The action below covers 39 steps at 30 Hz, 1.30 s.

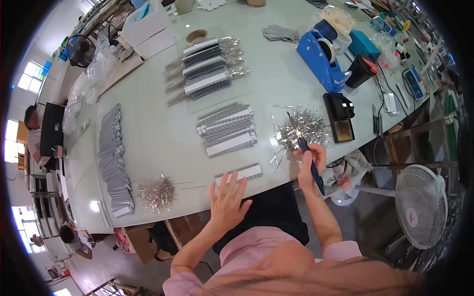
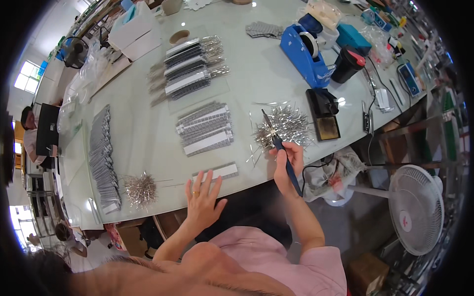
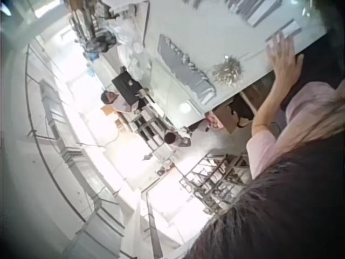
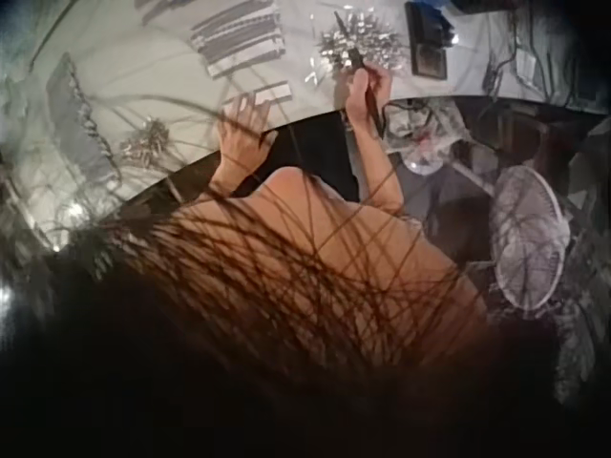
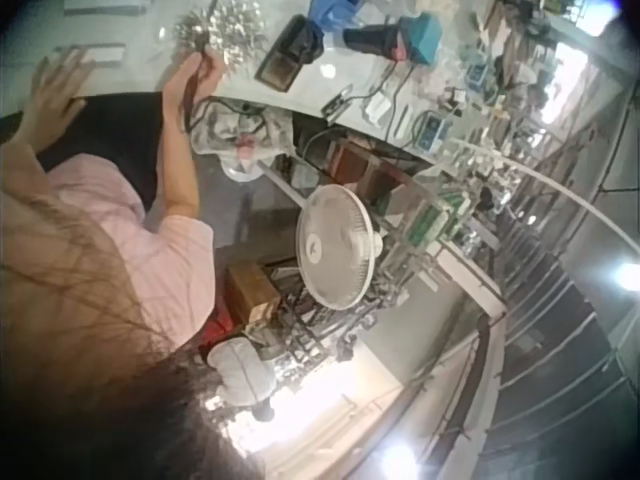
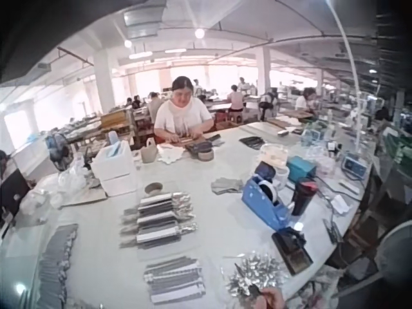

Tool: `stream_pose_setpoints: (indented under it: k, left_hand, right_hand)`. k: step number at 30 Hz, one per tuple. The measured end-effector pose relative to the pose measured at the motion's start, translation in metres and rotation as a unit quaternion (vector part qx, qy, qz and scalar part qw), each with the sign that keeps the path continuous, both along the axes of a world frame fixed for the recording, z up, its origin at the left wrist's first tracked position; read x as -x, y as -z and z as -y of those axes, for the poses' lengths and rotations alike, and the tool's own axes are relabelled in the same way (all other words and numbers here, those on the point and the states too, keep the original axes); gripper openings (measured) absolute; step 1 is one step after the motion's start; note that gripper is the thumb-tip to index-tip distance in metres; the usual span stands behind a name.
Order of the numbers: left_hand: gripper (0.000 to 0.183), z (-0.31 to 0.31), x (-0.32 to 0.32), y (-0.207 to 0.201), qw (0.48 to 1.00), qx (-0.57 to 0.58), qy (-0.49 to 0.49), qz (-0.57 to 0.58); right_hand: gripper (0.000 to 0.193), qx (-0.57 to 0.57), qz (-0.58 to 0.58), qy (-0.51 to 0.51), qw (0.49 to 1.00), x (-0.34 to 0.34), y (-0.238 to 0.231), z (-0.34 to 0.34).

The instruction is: Manually soldering small electronic components onto a series of strips at a workbench.

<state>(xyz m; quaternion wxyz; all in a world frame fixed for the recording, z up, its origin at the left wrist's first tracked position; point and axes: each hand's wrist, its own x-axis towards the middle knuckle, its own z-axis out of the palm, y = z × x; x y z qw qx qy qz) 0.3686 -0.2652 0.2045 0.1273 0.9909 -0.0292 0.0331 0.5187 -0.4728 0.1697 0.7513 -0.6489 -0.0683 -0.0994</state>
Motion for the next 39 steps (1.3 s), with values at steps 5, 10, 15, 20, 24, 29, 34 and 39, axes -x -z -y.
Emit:
stream_pose_setpoints:
  k: [5, 10, 15, 20, 24, 29, 34, 39]
  left_hand:
    - [0.063, 0.052, -0.046, 0.000, 0.997, 0.067, -0.002, 0.050]
    - [0.059, 0.064, -0.067, 0.012, 0.997, 0.040, -0.006, 0.059]
    - [0.055, 0.027, -0.055, 0.007, 0.995, 0.009, 0.073, 0.064]
    - [0.058, 0.001, -0.045, 0.004, 0.990, 0.001, 0.118, 0.074]
    - [0.063, -0.012, -0.016, 0.007, 0.995, 0.010, 0.081, 0.052]
    - [0.065, -0.019, -0.003, 0.012, 0.998, 0.000, 0.051, 0.028]
    - [0.065, -0.020, -0.007, 0.015, 0.998, -0.001, 0.052, 0.032]
    - [0.065, -0.022, -0.010, 0.016, 0.997, 0.001, 0.061, 0.036]
  right_hand:
    - [0.018, 0.012, 0.007, -0.001, 1.000, 0.002, 0.002, 0.001]
    - [0.019, 0.021, -0.004, 0.012, 1.000, 0.005, 0.002, 0.004]
    - [0.019, 0.015, -0.004, -0.001, 1.000, 0.003, 0.001, 0.005]
    - [0.020, 0.001, 0.006, 0.006, 1.000, 0.003, -0.006, 0.005]
    - [0.014, 0.034, -0.014, -0.034, 0.999, 0.020, -0.004, 0.019]
    - [0.011, 0.198, -0.010, -0.062, 0.978, 0.045, -0.031, 0.039]
    - [0.011, 0.258, -0.004, -0.095, 0.961, 0.052, -0.054, 0.035]
    - [0.014, 0.287, -0.016, -0.109, 0.952, 0.054, -0.062, 0.028]
